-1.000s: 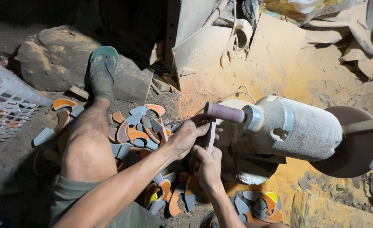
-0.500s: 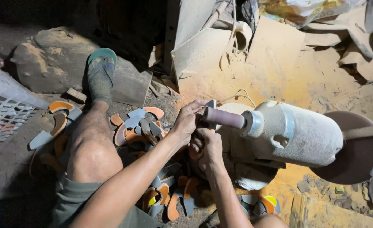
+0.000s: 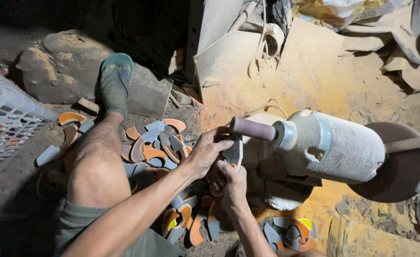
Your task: The person sits on the floor and repeatedly presses orange and gray sandal soles against a rotating grinding wheel to smooth their edges. The person handles the soles one at a time, rotating them to grind different sides, and places finished pieces back into a pile on the floor.
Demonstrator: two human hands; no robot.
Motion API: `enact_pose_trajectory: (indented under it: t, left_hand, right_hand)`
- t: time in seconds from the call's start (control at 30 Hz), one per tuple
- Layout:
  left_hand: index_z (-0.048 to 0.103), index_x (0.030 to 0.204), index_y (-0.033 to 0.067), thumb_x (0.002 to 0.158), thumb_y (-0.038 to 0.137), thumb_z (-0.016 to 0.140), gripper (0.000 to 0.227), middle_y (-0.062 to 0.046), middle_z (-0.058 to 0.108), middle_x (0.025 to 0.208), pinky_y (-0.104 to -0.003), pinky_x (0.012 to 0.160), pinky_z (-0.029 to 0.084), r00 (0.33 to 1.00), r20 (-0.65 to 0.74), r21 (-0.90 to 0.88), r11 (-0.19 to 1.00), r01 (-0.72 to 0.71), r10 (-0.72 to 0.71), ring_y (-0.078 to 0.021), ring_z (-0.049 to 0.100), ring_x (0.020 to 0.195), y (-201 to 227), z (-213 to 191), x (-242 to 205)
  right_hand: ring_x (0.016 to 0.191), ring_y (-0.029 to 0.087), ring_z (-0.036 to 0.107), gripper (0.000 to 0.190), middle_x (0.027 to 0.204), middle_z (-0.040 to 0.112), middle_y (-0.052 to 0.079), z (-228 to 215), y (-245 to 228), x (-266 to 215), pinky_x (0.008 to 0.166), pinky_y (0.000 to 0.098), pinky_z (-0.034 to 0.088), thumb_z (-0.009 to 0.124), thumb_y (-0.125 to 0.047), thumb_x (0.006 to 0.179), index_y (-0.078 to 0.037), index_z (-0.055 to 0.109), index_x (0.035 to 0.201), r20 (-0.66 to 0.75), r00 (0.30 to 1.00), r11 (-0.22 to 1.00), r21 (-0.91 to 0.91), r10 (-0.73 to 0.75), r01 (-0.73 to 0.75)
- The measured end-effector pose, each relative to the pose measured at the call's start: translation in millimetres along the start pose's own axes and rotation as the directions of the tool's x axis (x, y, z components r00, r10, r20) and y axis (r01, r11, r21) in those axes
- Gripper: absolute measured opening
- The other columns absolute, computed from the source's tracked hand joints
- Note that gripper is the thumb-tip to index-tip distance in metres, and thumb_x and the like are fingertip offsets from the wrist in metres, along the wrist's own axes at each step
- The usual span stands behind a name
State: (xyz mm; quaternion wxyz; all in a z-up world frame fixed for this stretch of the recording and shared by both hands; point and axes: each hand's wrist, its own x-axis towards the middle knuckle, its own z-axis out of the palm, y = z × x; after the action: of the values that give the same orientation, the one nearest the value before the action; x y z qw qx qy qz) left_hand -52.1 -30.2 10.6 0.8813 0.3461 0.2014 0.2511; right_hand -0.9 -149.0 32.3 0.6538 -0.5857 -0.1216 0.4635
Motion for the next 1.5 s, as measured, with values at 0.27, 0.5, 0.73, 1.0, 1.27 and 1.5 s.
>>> enact_pose_trajectory:
  t: [0.27, 0.5, 0.73, 1.0, 1.27, 1.5]
  left_hand:
    - [0.072, 0.116, -0.0038, 0.099, 0.018, 0.061, 0.030, -0.008, 0.076, 0.097, -0.028, 0.077, 0.055, 0.985, -0.047, -0.039, 0.986, 0.161, -0.163, -0.0154, 0.070, 0.085, -34.8, -4.1, 10.8]
    - [0.068, 0.127, 0.0066, 0.106, 0.034, 0.053, 0.037, -0.005, 0.072, 0.110, -0.029, 0.086, 0.051, 0.990, -0.091, -0.298, 0.951, 0.078, -0.110, -0.0152, 0.064, 0.096, -39.4, 1.7, 57.8]
    - [0.068, 0.125, 0.0112, 0.103, 0.023, 0.057, 0.027, -0.001, 0.070, 0.108, -0.029, 0.090, 0.050, 1.000, -0.006, -0.280, 0.960, 0.023, -0.025, -0.0112, 0.063, 0.098, -32.6, 4.0, 62.5]
    - [0.074, 0.114, 0.0049, 0.094, 0.012, 0.063, 0.023, -0.003, 0.076, 0.109, -0.031, 0.093, 0.050, 0.981, -0.042, -0.195, 0.964, 0.179, -0.191, -0.0129, 0.067, 0.101, -38.9, -3.9, 26.5]
    - [0.071, 0.112, 0.0036, 0.091, 0.013, 0.070, 0.023, -0.003, 0.075, 0.101, -0.030, 0.084, 0.054, 0.997, -0.054, 0.157, 0.986, 0.058, -0.050, -0.0139, 0.067, 0.091, -5.3, 4.3, -10.2]
    - [0.071, 0.111, 0.0011, 0.101, 0.022, 0.060, 0.025, -0.003, 0.072, 0.096, -0.024, 0.074, 0.055, 0.994, -0.111, 0.231, 0.973, 0.003, 0.023, -0.0071, 0.065, 0.081, -8.9, 3.4, -3.0]
  right_hand:
    - [0.055, 0.010, 0.046, 0.021, 0.061, 0.054, 0.002, -12.6, -4.4, 7.0, 0.050, 0.0345, 0.041, 0.067, -0.017, 0.088, 0.001, 0.060, 0.079, -0.061, 0.976, 0.787, -0.603, -0.209, 0.131]
    - [0.053, 0.020, 0.055, 0.031, 0.056, 0.058, 0.016, -10.5, -37.6, 44.6, 0.057, 0.0423, 0.047, 0.065, -0.020, 0.083, 0.006, 0.059, 0.069, -0.176, 0.963, 0.570, -0.821, -0.203, -0.030]
    - [0.053, 0.026, 0.058, 0.030, 0.057, 0.058, 0.019, -10.8, -41.0, 52.8, 0.058, 0.0442, 0.048, 0.064, -0.019, 0.083, 0.008, 0.059, 0.070, -0.123, 0.954, 0.515, -0.857, -0.274, 0.037]
    - [0.053, 0.026, 0.056, 0.022, 0.059, 0.057, 0.018, -13.9, -23.7, 13.8, 0.059, 0.0435, 0.050, 0.064, -0.016, 0.080, 0.006, 0.060, 0.083, -0.085, 0.938, 0.511, -0.853, -0.337, 0.106]
    - [0.071, 0.006, 0.051, 0.021, 0.080, 0.059, -0.005, -25.9, -5.7, -15.2, 0.063, 0.0252, 0.043, 0.065, -0.023, 0.093, -0.003, 0.062, 0.099, -0.026, 0.988, 0.914, -0.383, -0.151, 0.130]
    - [0.048, 0.012, 0.049, 0.035, 0.067, 0.051, 0.004, -25.4, -9.8, 4.2, 0.040, 0.0274, 0.042, 0.053, -0.044, 0.102, -0.011, 0.052, 0.091, -0.145, 0.969, 0.977, 0.100, 0.202, -0.189]
